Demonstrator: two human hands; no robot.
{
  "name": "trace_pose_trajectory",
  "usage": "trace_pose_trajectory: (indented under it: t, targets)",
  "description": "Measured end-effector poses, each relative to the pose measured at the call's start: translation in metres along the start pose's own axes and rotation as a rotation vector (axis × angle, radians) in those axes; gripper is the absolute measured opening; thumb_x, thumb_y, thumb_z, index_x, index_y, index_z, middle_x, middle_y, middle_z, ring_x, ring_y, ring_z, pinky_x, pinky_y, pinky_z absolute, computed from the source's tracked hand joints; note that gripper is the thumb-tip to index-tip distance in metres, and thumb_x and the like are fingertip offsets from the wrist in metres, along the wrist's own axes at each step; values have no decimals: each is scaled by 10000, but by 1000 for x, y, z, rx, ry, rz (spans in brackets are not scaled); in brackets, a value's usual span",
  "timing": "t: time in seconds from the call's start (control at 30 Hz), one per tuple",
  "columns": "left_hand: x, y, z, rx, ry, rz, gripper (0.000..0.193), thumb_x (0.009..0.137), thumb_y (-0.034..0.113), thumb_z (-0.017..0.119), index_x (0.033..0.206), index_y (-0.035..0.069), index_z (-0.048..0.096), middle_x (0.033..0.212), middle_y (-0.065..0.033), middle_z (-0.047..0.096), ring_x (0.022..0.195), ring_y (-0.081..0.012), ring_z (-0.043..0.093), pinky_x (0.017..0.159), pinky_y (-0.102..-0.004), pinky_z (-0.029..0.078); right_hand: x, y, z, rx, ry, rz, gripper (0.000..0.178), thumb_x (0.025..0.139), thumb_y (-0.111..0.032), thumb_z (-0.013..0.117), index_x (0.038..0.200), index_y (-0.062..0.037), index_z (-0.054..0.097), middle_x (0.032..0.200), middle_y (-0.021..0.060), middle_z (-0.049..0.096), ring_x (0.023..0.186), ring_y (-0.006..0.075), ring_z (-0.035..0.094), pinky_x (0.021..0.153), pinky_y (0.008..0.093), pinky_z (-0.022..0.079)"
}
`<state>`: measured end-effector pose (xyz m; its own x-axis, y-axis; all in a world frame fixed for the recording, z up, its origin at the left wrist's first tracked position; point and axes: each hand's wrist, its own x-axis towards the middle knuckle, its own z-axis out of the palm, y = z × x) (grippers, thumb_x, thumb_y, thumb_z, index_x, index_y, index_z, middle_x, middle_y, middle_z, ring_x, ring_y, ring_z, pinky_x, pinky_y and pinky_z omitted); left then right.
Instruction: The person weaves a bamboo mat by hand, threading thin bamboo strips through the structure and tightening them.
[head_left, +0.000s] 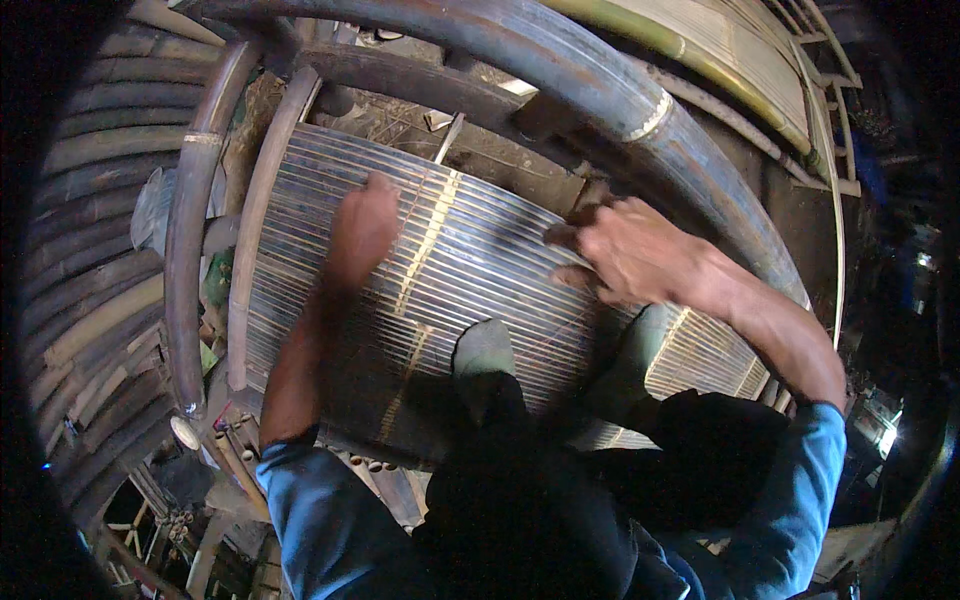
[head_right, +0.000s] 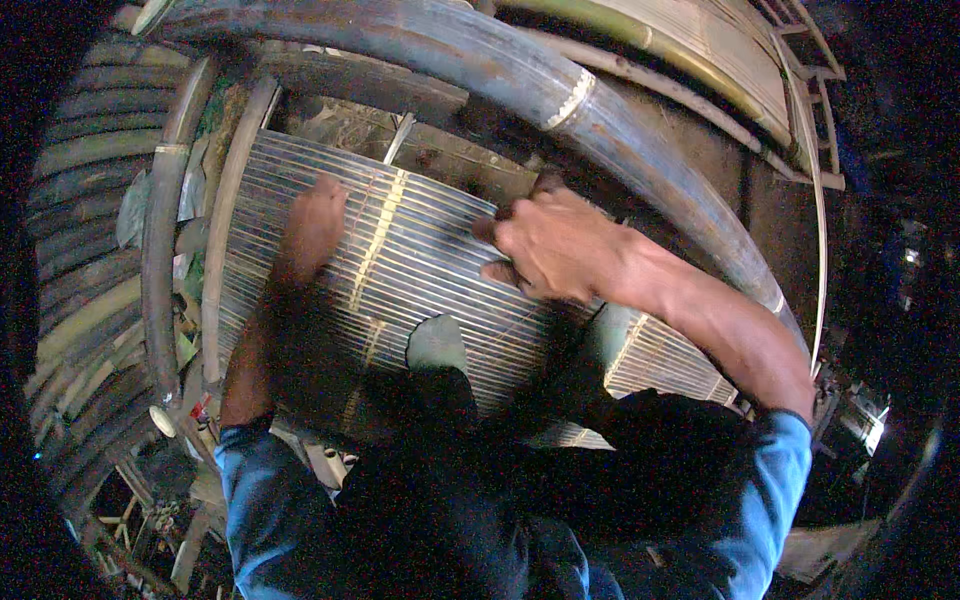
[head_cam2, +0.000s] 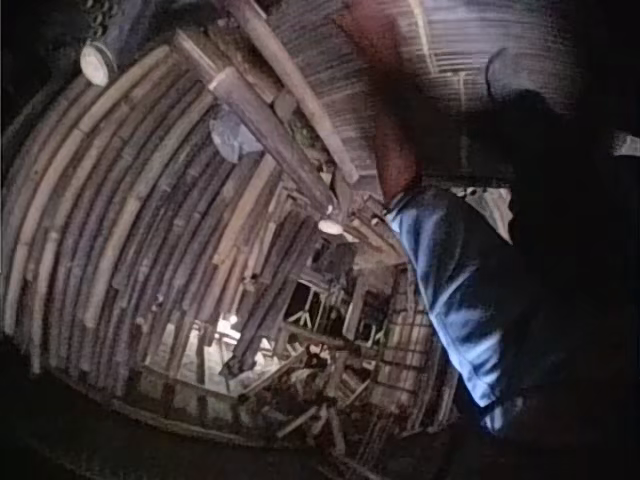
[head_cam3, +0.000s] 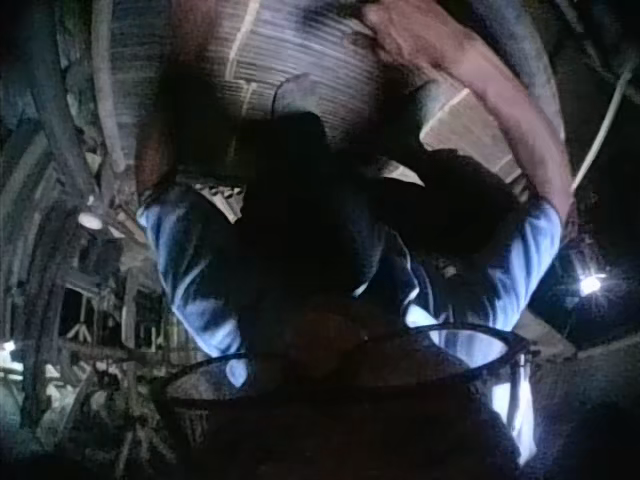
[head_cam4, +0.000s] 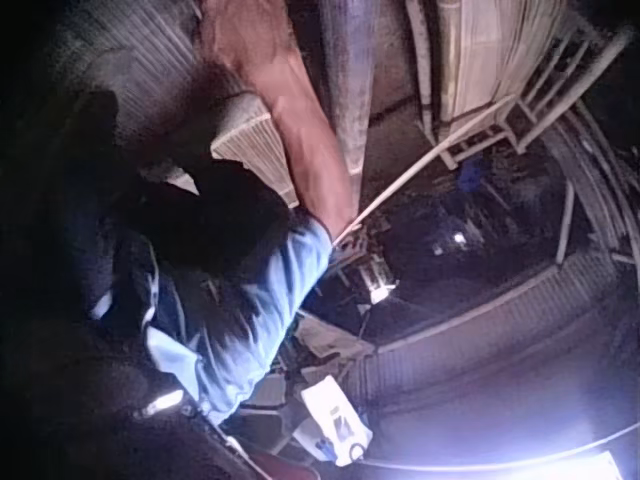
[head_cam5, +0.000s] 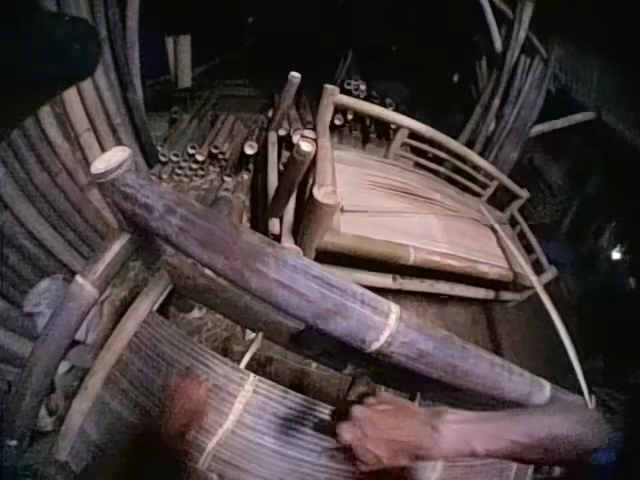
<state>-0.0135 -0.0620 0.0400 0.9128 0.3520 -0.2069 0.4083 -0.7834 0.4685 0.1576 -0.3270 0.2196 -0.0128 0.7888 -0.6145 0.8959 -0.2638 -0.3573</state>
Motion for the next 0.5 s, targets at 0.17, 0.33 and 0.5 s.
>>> trace_pose_trajectory:
  t: [0.17, 0.33, 0.5]
  targets:
    - [-59, -47, -110, -503, -74, -204, 268, 963, 271, 636, 864, 29, 697, 692, -6, 592, 642, -131, 532, 584, -294, 414, 61, 38, 47, 239, 198, 98, 374, 984, -333, 590, 1123, 6, 667, 927, 259, 693, 907, 395, 684, 831, 474, 538]
    - [-123, -132, -221, -884, 410, -444, 178, 957, 212, 618, 946, 49, 689, 799, -11, 605, 760, -124, 562, 727, -247, 417, 114, 64, 81, 779, 425, 207, 340, 960, -350, 643, 984, -16, 706, 903, 118, 726, 832, 182, 655, 770, 367, 497]
    - [-135, -191, -306, -1785, 914, -54, 196, 1006, 61, 573, 1144, -80, 571, 1096, -176, 629, 804, -185, 468, 813, -298, 461, 165, 67, 98, 1054, 568, 311, 280, 963, -282, 643, 1012, -15, 713, 897, 90, 724, 830, 156, 652, 784, 344, 503]
